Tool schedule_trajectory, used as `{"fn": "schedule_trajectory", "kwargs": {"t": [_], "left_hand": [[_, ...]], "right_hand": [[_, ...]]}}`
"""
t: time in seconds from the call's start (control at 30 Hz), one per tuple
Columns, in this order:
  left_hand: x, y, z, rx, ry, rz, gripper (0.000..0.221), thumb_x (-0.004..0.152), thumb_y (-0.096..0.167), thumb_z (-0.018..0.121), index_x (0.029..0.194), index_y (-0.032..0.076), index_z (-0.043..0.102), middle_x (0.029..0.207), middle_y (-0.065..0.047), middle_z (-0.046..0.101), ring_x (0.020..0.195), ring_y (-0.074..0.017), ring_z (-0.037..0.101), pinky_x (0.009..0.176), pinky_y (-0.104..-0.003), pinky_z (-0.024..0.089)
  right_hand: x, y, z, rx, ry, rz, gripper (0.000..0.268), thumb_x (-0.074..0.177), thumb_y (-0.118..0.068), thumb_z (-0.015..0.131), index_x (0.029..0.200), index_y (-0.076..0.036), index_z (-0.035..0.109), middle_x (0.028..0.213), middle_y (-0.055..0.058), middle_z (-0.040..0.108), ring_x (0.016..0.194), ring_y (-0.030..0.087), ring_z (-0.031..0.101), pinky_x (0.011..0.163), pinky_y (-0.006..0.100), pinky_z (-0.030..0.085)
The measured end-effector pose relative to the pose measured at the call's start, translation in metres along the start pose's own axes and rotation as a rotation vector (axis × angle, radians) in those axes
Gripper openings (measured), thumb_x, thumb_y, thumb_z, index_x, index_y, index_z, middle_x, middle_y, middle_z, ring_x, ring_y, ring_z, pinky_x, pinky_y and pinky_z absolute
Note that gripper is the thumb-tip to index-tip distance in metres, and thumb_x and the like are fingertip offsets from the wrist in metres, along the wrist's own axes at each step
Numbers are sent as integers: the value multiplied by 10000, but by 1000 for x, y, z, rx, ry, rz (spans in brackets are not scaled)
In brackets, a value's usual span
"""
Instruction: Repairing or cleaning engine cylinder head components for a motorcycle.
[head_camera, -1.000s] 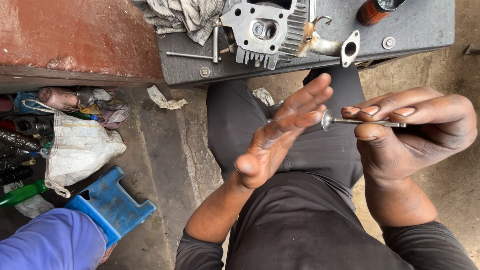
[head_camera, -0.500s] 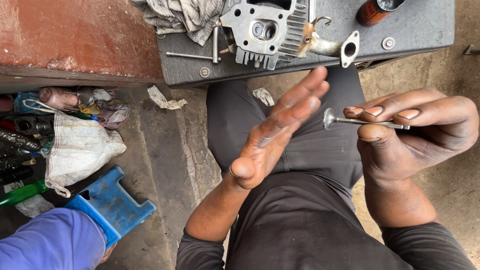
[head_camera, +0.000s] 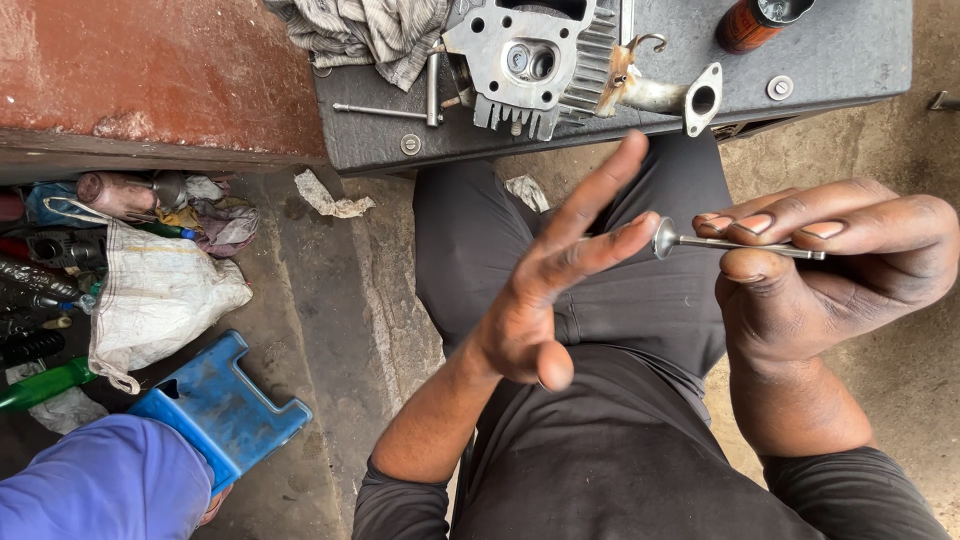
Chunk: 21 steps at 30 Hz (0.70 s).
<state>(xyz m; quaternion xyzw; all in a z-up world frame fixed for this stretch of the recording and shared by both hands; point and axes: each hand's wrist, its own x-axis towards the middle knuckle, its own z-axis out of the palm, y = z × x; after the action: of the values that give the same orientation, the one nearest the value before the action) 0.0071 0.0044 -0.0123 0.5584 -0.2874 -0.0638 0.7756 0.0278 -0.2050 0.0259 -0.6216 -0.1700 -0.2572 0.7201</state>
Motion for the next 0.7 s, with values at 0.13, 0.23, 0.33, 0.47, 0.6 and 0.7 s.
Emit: {"fn": "schedule_trajectory", "kwargs": {"t": [0.13, 0.23, 0.33, 0.47, 0.6, 0.7], "left_hand": [[5, 7, -6, 180, 57, 37, 856, 876, 878, 295, 1533, 369, 503, 1733, -21, 177, 1630, -193, 197, 1362, -477, 182], [11, 11, -4, 164, 80, 17, 893, 877, 905, 313, 1541, 334, 490, 1720, -67, 175, 1620, -228, 197, 1372, -506, 201], [11, 6, -3, 267, 69, 70, 929, 855, 909, 357, 1556, 308, 464, 1720, -74, 161, 1615, -229, 188, 1365, -493, 209], [9, 4, -17, 727, 73, 177, 924, 782, 854, 406, 1553, 359, 530, 1721, -56, 145, 1604, -195, 192, 1342, -467, 125], [25, 6, -60, 685, 224, 109, 787, 983, 785, 450, 1586, 279, 438, 1712, -113, 207, 1582, -252, 261, 1342, -469, 249], [44, 1, -119, 745, 478, 90, 658, 1060, 625, 527, 1516, 154, 471, 1668, -197, 336, 1543, -356, 388, 1234, -509, 444]], "right_hand": [[0, 0, -1, -15, -14, -1, 366, 929, -113, 816, 1087, -74, 488, 924, 129, 681, 829, 172, 766, 771, 373, 634], [-3, 3, -3, -23, -35, -4, 363, 937, -116, 812, 1096, -75, 488, 913, 131, 684, 824, 174, 765, 770, 375, 636], [1, 3, 2, -10, -19, -16, 370, 927, -114, 816, 1090, -72, 487, 907, 127, 685, 813, 174, 765, 756, 374, 635], [2, 9, -3, 12, 38, -30, 359, 920, -118, 808, 1095, -60, 500, 969, 116, 686, 814, 178, 769, 750, 368, 632], [1, 41, -46, -76, 52, -44, 320, 943, -39, 785, 1139, -9, 534, 1009, 145, 675, 841, 213, 756, 755, 357, 644], [12, 72, -85, -213, 66, -23, 349, 1005, 21, 777, 1267, 55, 549, 1063, 177, 668, 894, 239, 731, 768, 333, 620]]}}
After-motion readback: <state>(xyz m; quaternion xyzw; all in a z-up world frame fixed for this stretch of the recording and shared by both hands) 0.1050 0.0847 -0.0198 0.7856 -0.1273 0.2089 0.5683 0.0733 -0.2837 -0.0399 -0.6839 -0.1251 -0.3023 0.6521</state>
